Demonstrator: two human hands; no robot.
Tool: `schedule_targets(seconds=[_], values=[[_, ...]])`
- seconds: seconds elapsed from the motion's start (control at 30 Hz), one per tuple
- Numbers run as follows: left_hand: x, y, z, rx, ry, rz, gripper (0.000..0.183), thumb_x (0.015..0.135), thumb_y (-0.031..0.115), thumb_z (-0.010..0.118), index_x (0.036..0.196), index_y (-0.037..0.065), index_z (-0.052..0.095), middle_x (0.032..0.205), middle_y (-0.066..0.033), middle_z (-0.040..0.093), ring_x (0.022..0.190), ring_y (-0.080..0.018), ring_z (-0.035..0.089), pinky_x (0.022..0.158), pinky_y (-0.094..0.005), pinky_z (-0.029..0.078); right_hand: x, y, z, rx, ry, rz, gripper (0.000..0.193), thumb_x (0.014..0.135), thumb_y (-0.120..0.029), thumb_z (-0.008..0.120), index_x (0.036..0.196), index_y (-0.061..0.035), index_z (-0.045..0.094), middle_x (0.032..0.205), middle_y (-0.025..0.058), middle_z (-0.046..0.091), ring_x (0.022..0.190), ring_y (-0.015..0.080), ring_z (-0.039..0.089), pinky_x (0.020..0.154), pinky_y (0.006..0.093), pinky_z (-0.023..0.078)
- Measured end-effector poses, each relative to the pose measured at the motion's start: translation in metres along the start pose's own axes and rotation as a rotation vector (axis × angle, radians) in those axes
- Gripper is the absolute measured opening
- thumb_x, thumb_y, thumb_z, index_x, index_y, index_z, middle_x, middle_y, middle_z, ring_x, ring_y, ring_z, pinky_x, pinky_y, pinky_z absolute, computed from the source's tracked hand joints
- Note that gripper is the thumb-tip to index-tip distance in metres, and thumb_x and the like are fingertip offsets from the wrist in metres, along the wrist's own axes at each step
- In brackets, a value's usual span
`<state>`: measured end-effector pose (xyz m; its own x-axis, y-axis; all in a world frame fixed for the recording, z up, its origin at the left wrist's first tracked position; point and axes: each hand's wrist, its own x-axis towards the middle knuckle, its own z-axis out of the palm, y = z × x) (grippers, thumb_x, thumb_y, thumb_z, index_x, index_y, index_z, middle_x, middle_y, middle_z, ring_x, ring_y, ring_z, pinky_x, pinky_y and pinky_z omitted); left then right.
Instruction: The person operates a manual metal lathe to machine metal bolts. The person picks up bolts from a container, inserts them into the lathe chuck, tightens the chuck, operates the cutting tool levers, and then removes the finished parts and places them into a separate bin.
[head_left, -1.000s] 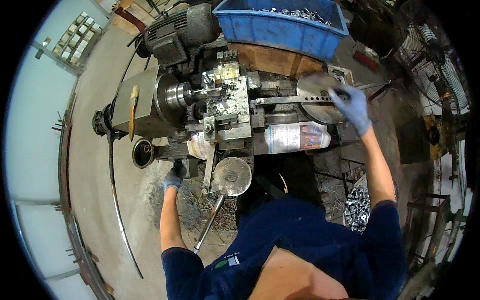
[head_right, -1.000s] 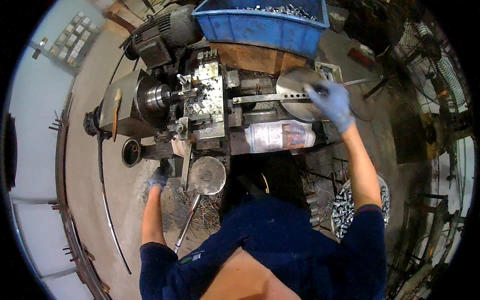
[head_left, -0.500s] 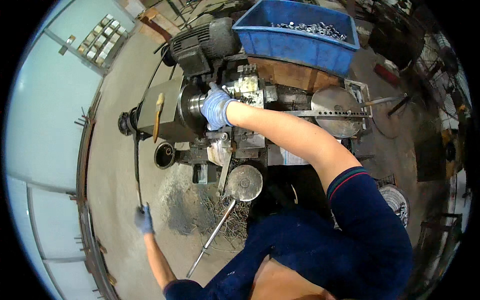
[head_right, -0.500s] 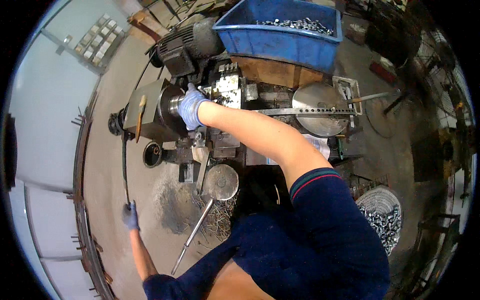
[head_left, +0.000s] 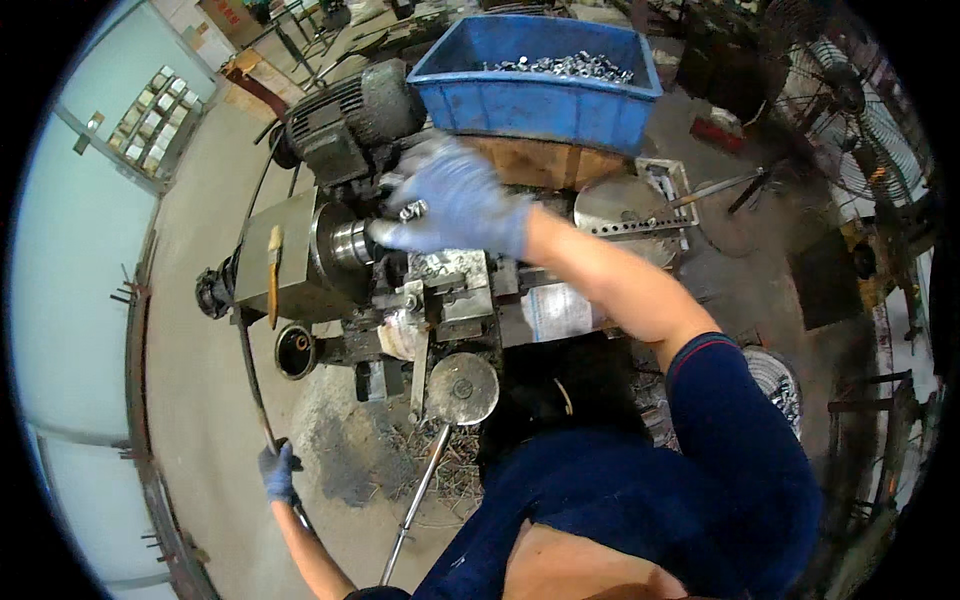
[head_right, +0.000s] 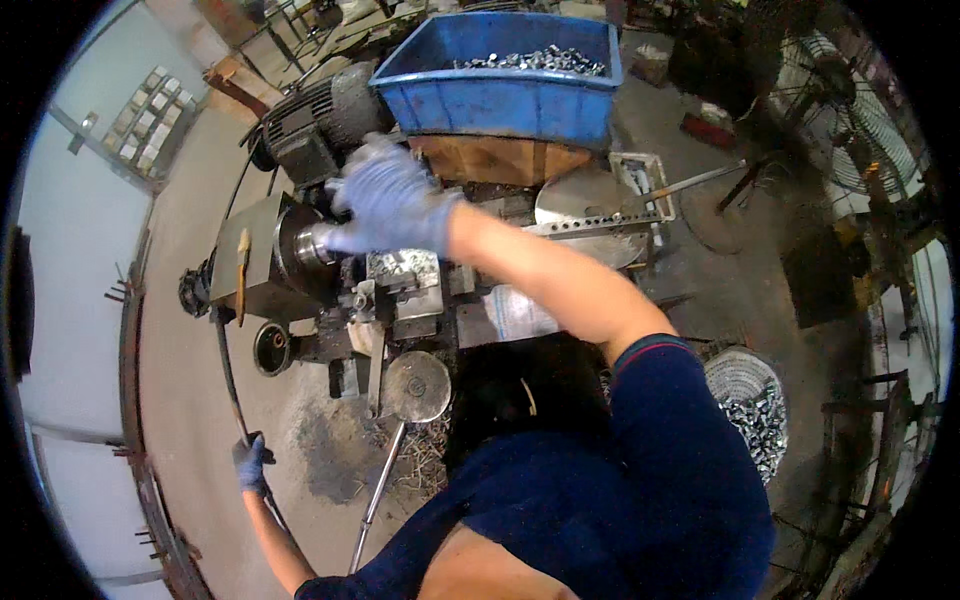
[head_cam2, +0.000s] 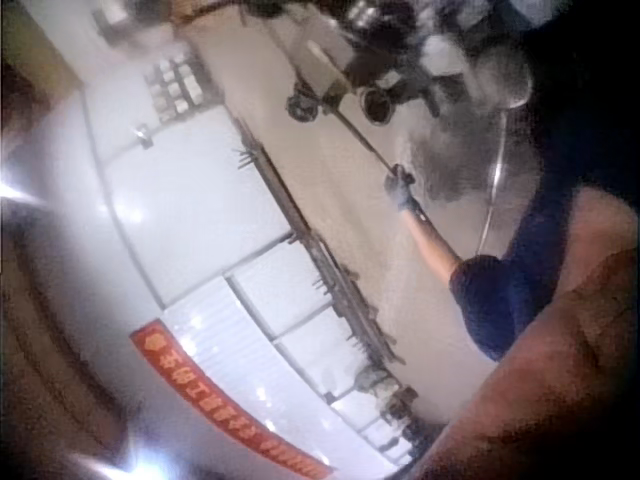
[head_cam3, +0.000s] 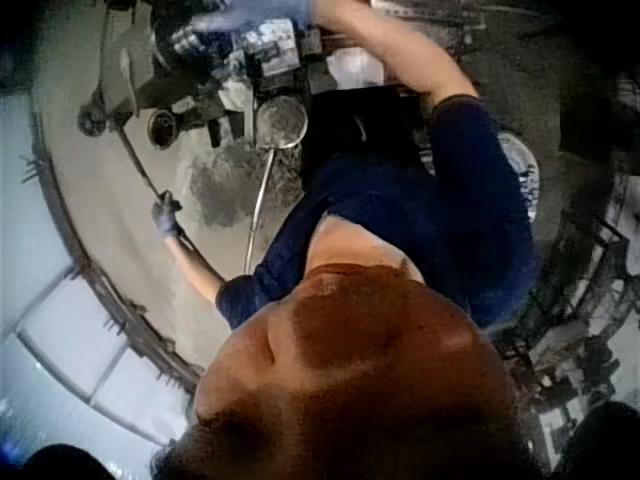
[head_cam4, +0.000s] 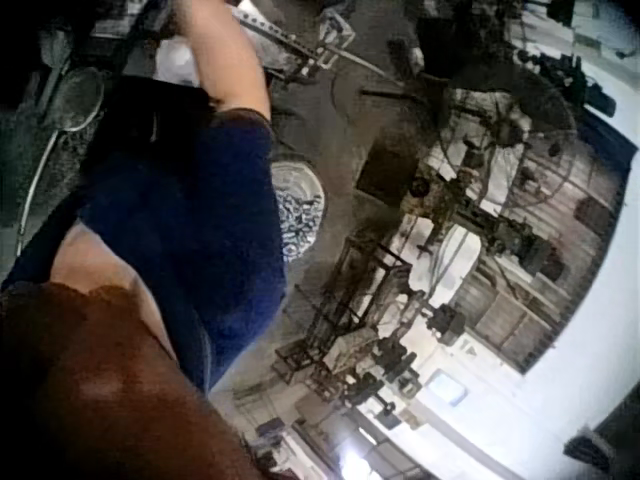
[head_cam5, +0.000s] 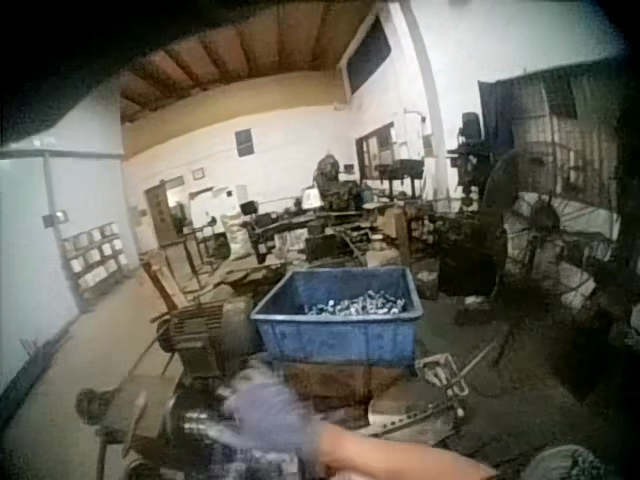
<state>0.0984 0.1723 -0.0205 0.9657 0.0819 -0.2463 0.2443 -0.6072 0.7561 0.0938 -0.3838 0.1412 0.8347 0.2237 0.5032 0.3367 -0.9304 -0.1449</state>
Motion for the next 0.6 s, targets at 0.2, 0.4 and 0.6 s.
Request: schedule_targets(seconds=[0.2,0.4,0.6], values=[[0.018,0.001,0.003,-0.130,-0.024,0.042,0.027,0.082,0.014,0.061,0.101,-0.006,0.057,0.062,-0.0085,0.056,0.048,-0.0165,0.056,0.043,-0.0294,0.049,-0.021,0.119,-0.075,-0.013,-0.066,0.484,0.053,0.073,-0.061,0.055,0.068,-0.0105,0.071,0.061,0.0131,0.063,0.064,0.0290,0.063,0.067,0.0381,0.050],[0.009,0.010,0.015,-0.076,0.028,0.095,0.033,0.082,0.021,0.064,0.103,-0.004,0.057,0.065,-0.0071,0.055,0.052,-0.0153,0.054,0.047,-0.0269,0.046,-0.086,0.132,-0.084,-0.244,0.358,0.256,0.041,0.071,-0.043,0.071,0.090,-0.0071,0.068,0.093,0.0130,0.065,0.094,0.0302,0.060,0.088,0.0388,0.045],[0.009,-0.007,0.003,-0.077,0.144,0.030,0.040,0.081,0.030,0.065,0.105,-0.001,0.057,0.060,-0.0068,0.053,0.048,-0.0142,0.050,0.045,-0.0274,0.045,-0.241,0.135,-0.103,0.147,0.217,0.660,0.027,0.079,-0.028,0.068,0.092,-0.0034,0.067,0.083,0.0097,0.067,0.073,0.0110,0.062,0.069,0.0267,0.050]])
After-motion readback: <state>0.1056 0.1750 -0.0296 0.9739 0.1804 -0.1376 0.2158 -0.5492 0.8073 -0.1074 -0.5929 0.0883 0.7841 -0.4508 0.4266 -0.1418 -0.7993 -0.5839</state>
